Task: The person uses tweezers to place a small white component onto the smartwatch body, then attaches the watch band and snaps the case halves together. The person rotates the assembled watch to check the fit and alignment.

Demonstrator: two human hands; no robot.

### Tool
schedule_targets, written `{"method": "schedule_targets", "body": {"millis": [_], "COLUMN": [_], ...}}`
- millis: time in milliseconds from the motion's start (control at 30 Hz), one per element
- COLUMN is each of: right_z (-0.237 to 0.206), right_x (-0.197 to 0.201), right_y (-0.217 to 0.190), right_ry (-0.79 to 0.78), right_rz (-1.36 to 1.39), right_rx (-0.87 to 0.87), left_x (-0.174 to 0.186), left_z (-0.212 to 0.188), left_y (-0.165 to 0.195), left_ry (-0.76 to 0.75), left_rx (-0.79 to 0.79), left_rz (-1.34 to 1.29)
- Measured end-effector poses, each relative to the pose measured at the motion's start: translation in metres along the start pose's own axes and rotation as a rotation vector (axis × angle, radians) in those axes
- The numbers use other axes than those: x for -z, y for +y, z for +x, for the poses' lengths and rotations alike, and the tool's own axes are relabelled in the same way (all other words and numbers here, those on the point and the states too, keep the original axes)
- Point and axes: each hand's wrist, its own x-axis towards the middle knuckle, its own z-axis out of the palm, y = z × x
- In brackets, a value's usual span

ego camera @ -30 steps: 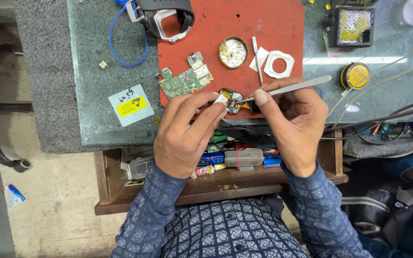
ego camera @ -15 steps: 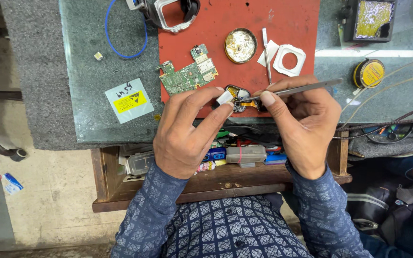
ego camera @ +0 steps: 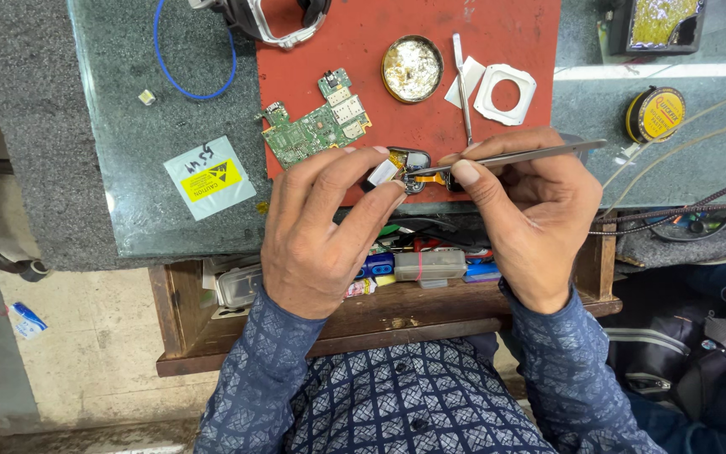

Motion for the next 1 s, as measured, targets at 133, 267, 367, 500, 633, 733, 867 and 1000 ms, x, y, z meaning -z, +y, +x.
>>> {"method": "schedule_targets", "body": {"millis": [133,267,367,500,633,733,867,1000], "right_z": [0.003,0.002,0.004,0.005,0.005,0.005,0.006,0.005], "right_x": [0.000,0.000,0.001,0.002,0.002,0.001,0.001,0.002], "right_y": [0.004,0.007,0.008,0.011,0.013,0.014,0.014,0.014], "right_ry": [-0.018,-0.025,-0.026,-0.022,-0.010,0.001,0.003,0.009], "right_rz": [0.037,0.058,0.051,0.038,0.031,0.036,0.007,0.006], "right_rx": [0.022,0.015,0.010,0.007,0.014,0.018,0.011,-0.005], "left_x": [-0.002,-0.002,-0.003,-0.006,-0.009,-0.010,-0.009,-0.008], "left_z": [0.005,0.008,0.010,0.011,0.010,0.010,0.010,0.012], "left_y": [-0.004,-0.006,-0.007,-0.008,-0.007,-0.007,-0.006,-0.005], "left_ry": [-0.028,-0.067,-0.077,-0.068,-0.035,-0.029,-0.041,-0.056], "left_rx": [-0.035,-0.043,-0.034,-0.025,-0.009,-0.007,0.000,0.013], "left_rz": [0.008,-0.022,-0.045,-0.055,-0.048,-0.048,-0.051,-0.062]}}
